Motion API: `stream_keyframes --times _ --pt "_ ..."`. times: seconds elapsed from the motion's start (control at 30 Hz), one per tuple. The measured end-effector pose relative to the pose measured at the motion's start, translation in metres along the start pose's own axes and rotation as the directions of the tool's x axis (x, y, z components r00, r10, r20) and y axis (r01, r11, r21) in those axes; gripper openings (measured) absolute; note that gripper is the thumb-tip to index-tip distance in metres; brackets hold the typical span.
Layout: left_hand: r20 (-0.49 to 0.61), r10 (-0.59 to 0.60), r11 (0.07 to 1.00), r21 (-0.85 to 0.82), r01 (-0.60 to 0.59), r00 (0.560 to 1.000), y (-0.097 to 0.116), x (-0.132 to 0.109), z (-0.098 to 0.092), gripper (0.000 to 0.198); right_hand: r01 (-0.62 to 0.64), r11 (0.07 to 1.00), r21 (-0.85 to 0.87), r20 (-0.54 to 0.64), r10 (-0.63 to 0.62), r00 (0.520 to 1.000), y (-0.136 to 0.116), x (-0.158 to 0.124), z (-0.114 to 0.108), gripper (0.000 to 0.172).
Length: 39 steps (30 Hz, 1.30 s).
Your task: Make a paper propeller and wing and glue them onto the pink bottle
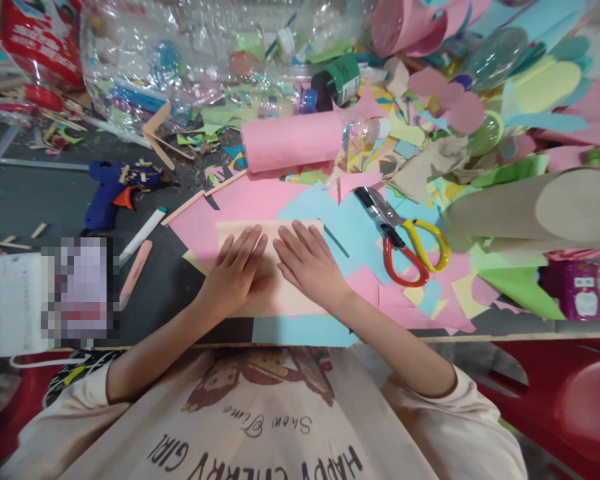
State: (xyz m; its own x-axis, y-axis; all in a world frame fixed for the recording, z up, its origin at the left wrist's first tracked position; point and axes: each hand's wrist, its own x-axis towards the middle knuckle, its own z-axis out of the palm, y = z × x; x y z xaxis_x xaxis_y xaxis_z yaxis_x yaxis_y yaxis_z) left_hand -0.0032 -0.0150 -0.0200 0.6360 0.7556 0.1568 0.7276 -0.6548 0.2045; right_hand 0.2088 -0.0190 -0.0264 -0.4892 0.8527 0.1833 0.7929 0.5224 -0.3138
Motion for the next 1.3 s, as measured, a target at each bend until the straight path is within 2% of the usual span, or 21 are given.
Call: stream_keyframes --times 0.2,0.47,0.67,0.87,1.07,1.3 --pt "0.0 0.004 0.999 0.035 -0.004 1.0 0.0008 0.0016 -0.0012 0.057 0.024 0.999 -0.029 -0.031 -0.025 0.999 -0.0005 0.0024 0.0004 0.036" --pt "-0.009 0.003 0.998 0.056 -0.003 1.0 0.0005 0.0011 0.0002 0.058 -0.003 1.0 0.005 0.005 0.003 1.0 -0.0006 0.0048 -0.0018 0.032" --pt "-0.005 0.001 1.0 0.02 -0.001 1.0 0.0005 0.001 -0.0001 0.06 -0.002 1.0 0.013 0.013 0.002 1.0 0.0007 0.0058 -0.0022 0.043" --pt "0.016 -0.009 1.0 -0.002 0.009 1.0 0.0002 0.0012 -0.0008 0.059 0.02 1.0 0.005 0.039 -0.021 0.999 0.0026 0.0068 -0.0029 0.039" --pt "0.012 -0.011 1.0 0.018 0.011 1.0 0.0007 0.0013 -0.0003 0.058 0.054 0.998 -0.027 0.016 -0.054 0.998 0.0011 0.0068 -0.0034 0.034" --pt "0.001 -0.011 1.0 0.023 0.011 1.0 0.0001 0.0044 -0.0047 0.055 0.092 0.995 -0.048 -0.076 -0.096 0.992 -0.0014 0.0059 -0.0059 0.024"
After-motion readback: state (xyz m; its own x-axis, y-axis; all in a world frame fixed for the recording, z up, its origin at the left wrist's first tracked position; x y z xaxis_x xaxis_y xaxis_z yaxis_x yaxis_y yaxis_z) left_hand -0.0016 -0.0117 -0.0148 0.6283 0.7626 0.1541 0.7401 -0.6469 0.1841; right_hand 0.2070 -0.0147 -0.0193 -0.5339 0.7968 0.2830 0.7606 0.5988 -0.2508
